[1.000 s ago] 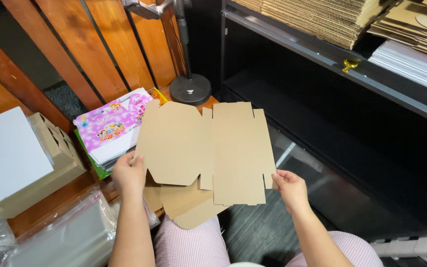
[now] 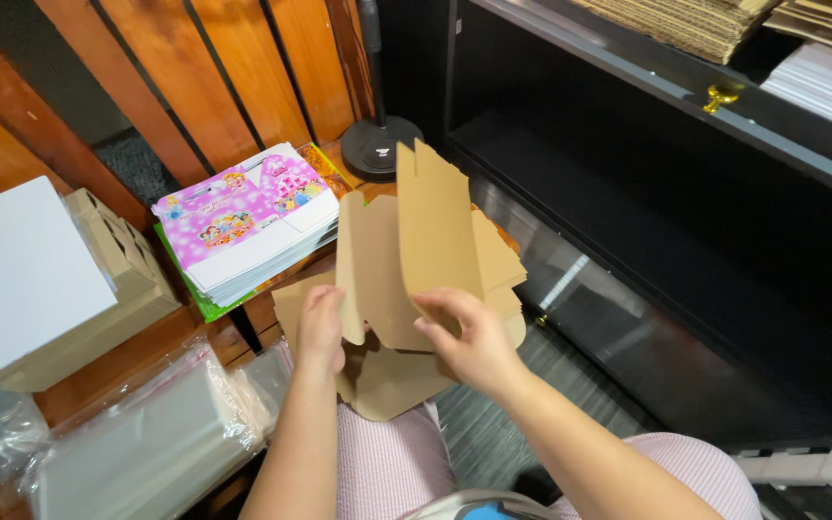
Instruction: The person sits on the floor and repeatedly picks up flat cardboard pieces, aligns them, and places them onto a stack on a nearby shelf. The person handles the cardboard by hand without using any tools.
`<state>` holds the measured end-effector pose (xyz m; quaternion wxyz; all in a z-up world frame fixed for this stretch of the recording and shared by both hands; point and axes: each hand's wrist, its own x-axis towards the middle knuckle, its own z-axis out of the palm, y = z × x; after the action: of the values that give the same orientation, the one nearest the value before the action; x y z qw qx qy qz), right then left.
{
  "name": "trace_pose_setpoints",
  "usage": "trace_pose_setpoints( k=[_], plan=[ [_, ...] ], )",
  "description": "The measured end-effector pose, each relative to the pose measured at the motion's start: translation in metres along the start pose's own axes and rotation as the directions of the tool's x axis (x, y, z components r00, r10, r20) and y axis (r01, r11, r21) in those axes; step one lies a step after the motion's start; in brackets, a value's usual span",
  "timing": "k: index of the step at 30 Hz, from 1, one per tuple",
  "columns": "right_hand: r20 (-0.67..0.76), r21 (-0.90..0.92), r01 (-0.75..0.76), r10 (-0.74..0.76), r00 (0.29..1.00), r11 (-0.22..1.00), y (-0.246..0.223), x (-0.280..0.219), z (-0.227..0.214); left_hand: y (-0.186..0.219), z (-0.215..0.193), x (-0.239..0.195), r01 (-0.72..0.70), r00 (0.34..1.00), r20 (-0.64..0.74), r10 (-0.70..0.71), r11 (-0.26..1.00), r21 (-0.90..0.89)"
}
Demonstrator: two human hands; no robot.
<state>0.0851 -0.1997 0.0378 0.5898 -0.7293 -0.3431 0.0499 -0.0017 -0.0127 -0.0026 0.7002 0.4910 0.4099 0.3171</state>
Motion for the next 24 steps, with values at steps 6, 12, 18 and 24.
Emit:
trace_pose_setpoints(
  k=[6, 12, 18, 24],
  plan=[
    [0.214, -0.107, 0.204, -0.178, 0.961, 0.973, 0.048, -0.018, 0.029, -0.06, -0.011, 0.047, -0.002, 0.999, 0.041, 0.001, 1.0, 0.016],
    [0.285, -0.244, 0.241, -0.168, 0.944, 0.939, 0.07, -0.024, 0.028, -0.042, 0.001, 0.032, 0.098, 0.981, 0.14, -0.136, 0.963, 0.251],
    [0.071, -0.233, 0.094, -0.08, 0.994, 0.968, 0.067, 0.011, -0.009, -0.023, 0.008, 0.015, 0.001, 0.977, 0.209, -0.047, 0.976, 0.216],
    [-0.179, 0.24, -0.542, 0.586, 0.791, 0.805, 0.072, 0.044, -0.077, 0.015, -0.004, 0.001, 0.033, 0.882, 0.471, -0.002, 0.998, -0.056]
  ],
)
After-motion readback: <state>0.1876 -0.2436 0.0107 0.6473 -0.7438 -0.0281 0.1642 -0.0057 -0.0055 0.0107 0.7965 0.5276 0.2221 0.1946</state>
